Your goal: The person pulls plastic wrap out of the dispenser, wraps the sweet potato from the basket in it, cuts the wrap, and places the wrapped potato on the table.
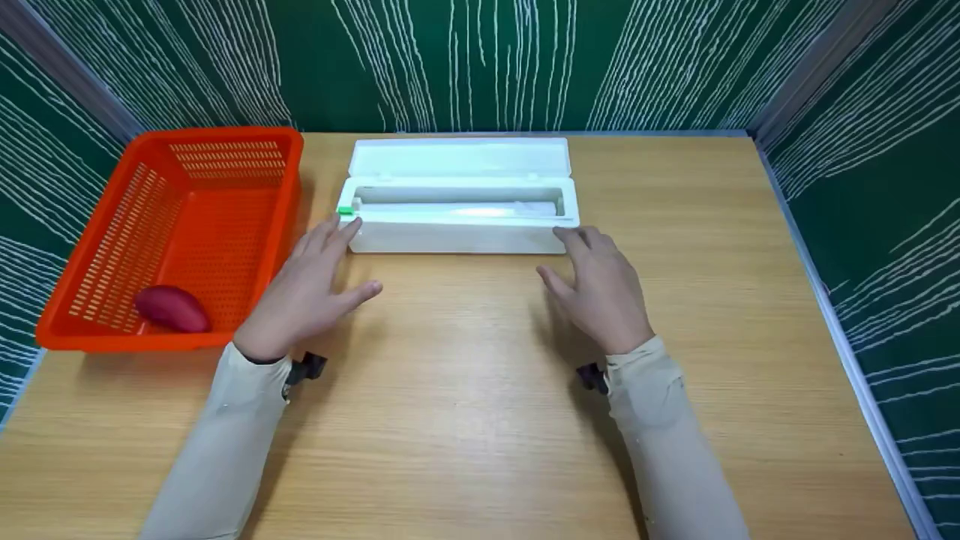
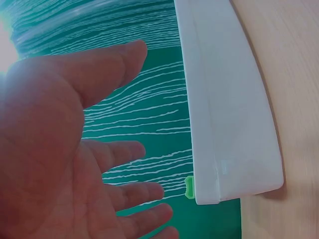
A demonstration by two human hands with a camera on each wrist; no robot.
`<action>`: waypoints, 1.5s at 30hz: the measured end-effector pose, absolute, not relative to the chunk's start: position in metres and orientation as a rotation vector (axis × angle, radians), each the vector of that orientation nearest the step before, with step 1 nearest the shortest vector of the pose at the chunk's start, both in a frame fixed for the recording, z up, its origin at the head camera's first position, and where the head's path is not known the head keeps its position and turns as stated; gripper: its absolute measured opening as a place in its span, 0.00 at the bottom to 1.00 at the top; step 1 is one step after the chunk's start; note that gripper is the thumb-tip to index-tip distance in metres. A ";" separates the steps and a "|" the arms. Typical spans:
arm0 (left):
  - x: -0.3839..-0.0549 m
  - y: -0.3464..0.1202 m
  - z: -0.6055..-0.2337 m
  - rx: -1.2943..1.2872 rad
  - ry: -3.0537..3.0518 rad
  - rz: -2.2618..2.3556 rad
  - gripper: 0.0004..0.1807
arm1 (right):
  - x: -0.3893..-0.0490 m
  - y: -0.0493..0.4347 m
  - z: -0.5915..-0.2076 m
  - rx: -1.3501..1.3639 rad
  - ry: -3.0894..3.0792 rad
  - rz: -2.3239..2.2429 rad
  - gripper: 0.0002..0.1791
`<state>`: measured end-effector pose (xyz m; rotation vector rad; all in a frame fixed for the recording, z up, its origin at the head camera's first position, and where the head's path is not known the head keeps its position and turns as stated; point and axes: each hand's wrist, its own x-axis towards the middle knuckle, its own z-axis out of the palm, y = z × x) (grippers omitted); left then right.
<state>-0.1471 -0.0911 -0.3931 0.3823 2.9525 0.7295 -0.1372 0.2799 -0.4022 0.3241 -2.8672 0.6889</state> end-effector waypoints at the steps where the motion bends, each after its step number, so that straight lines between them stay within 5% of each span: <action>1: -0.147 -0.091 -0.394 0.384 2.946 0.732 0.50 | -0.138 0.279 -0.402 0.339 -2.859 0.685 0.32; 34: -0.145 -0.093 -0.373 0.424 2.861 0.737 0.50 | -0.151 0.277 -0.359 0.546 -2.877 0.597 0.28; 45: -0.144 -0.106 -0.365 0.361 2.912 0.720 0.50 | -0.146 0.320 -0.350 0.703 -2.887 0.404 0.27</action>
